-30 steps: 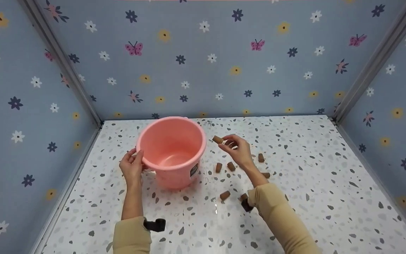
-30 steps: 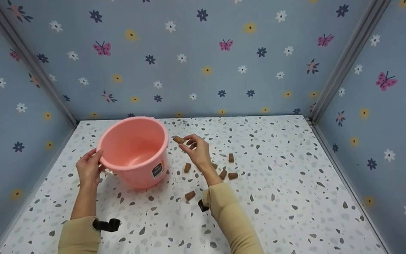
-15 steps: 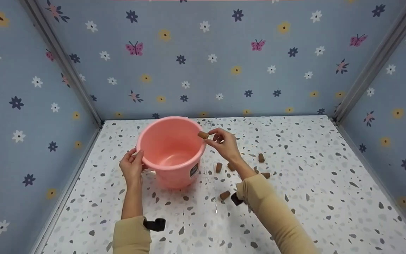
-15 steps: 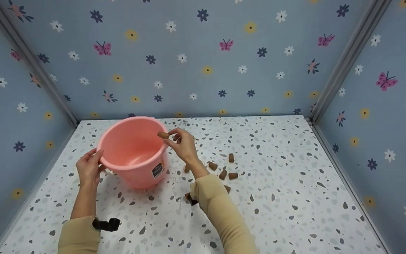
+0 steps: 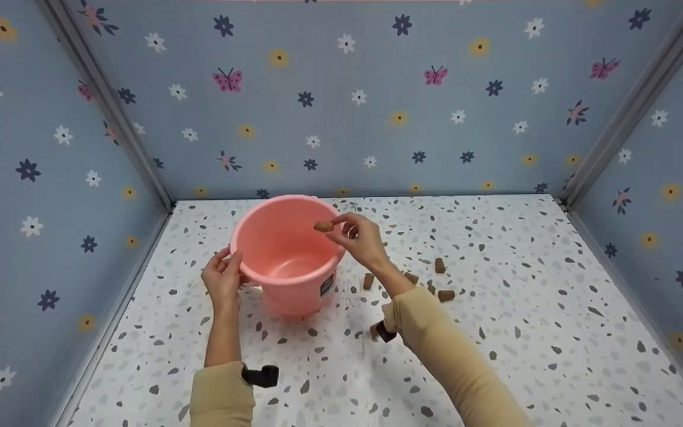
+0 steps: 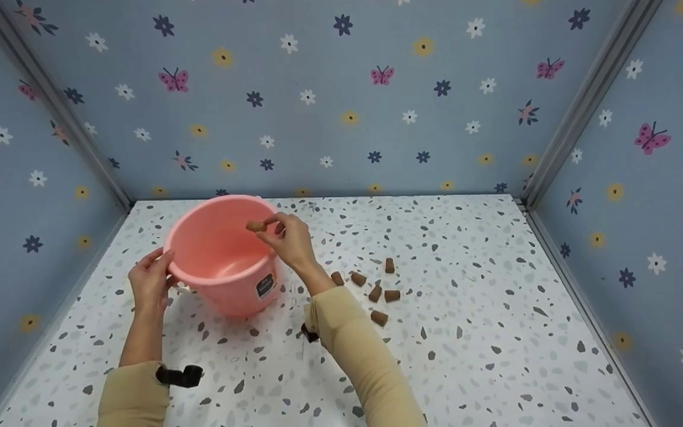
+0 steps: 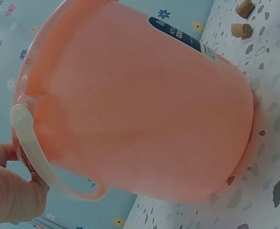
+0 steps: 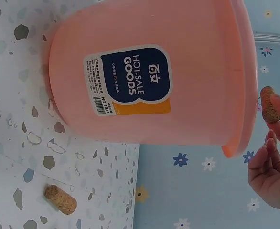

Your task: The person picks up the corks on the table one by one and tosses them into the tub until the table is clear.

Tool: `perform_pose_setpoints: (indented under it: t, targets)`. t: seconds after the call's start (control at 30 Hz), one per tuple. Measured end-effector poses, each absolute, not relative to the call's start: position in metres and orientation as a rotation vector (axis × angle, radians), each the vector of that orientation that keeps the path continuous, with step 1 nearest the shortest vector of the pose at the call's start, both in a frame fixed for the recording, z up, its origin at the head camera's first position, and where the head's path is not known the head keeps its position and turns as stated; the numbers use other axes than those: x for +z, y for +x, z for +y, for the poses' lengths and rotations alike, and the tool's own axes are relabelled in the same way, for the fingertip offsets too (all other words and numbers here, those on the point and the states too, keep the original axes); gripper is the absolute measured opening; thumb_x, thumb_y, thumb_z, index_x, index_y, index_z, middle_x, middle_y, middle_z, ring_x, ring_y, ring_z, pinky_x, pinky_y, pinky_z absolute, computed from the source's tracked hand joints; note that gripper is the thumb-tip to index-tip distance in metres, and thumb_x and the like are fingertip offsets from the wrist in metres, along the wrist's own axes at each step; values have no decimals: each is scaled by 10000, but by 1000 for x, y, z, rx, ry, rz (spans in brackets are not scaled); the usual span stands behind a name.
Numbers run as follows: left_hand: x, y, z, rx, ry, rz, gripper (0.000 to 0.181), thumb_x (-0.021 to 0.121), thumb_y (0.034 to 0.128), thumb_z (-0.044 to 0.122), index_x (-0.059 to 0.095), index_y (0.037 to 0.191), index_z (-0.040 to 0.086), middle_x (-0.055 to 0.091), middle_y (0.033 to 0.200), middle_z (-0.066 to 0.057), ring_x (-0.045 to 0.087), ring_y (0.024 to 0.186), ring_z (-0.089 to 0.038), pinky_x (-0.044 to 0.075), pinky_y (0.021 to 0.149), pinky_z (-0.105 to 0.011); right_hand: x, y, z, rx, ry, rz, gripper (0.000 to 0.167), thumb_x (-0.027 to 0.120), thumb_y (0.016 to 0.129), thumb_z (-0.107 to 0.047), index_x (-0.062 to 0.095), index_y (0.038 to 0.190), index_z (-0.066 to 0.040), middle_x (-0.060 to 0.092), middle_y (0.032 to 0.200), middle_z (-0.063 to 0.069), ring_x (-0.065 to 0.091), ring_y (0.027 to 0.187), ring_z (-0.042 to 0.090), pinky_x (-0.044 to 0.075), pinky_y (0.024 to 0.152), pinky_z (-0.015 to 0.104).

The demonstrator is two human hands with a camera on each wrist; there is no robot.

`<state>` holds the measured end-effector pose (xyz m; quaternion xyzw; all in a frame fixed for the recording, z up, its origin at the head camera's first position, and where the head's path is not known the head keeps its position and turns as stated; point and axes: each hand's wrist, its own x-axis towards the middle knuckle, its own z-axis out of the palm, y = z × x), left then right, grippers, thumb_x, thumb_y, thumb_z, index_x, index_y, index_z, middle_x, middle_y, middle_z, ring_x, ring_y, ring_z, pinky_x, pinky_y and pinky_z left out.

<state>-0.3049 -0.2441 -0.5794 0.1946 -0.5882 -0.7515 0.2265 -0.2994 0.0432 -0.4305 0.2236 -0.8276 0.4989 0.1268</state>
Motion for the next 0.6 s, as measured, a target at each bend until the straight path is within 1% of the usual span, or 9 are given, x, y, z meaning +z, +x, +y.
perform_pose_setpoints:
  t: [0.07, 0.13, 0.2, 0.23, 0.27, 0.37, 0.47, 0.6]
  targets:
    - [-560, -294, -239, -2128, 559, -1603, 440, 698, 766, 286, 564, 1140, 98, 615, 845, -104, 595, 552, -187, 509, 444, -311, -430, -299, 41, 1454, 658, -2425, 248, 703, 765, -157, 641, 974, -37, 534, 691, 40, 465, 575, 106, 388, 495, 186]
    - [-557, -292, -238, -2134, 546, -1592, 441, 700, 766, 272, 563, 1139, 81, 613, 836, -115, 597, 554, -193, 512, 450, -325, -429, -299, 41, 1469, 684, -2423, 278, 698, 770, -152, 633, 1004, -18, 540, 707, 48, 481, 581, 110, 403, 504, 189]
    - [-567, -298, -241, -2101, 535, -1617, 460, 698, 758, 327, 565, 1141, 111, 610, 840, -104, 598, 568, -193, 516, 468, -314, -429, -299, 41, 1465, 716, -2412, 295, 694, 774, -149, 626, 1022, -4, 551, 724, 60, 509, 598, 123, 419, 518, 196]
    - [-588, -312, -249, -2044, 551, -1647, 505, 704, 729, 396, 564, 1145, 146, 611, 857, -96, 607, 587, -198, 522, 481, -322, -429, -298, 42, 1466, 733, -2405, 304, 692, 776, -154, 623, 1027, 3, 555, 733, 65, 522, 607, 132, 428, 524, 202]
    - [-599, -318, -251, -2007, 542, -1656, 524, 705, 709, 435, 571, 1131, 154, 611, 862, -97, 611, 593, -201, 523, 482, -321, -429, -298, 42, 1467, 747, -2397, 307, 690, 779, -155, 621, 1031, 6, 559, 743, 70, 535, 617, 143, 437, 531, 210]
    - [-620, -331, -258, -1956, 512, -1666, 554, 694, 690, 488, 574, 1123, 165, 602, 879, -112, 609, 610, -224, 522, 487, -305, -430, -296, 44, 1472, 767, -2379, 307, 688, 780, -161, 621, 1030, 3, 570, 761, 80, 557, 643, 168, 460, 557, 243]
    - [-629, -337, -260, -1959, 492, -1630, 548, 708, 683, 470, 582, 1107, 147, 592, 879, -145, 600, 601, -256, 514, 461, -313, -430, -295, 46, 1486, 766, -2365, 307, 690, 779, -160, 621, 1031, 2, 579, 773, 88, 561, 656, 180, 476, 578, 291]
    - [-630, -337, -260, -1943, 480, -1615, 533, 712, 681, 467, 588, 1095, 155, 588, 861, -152, 590, 578, -260, 505, 434, -312, -431, -292, 49, 1516, 767, -2340, 314, 691, 777, -151, 617, 1031, 17, 581, 786, 107, 558, 666, 195, 482, 593, 347]
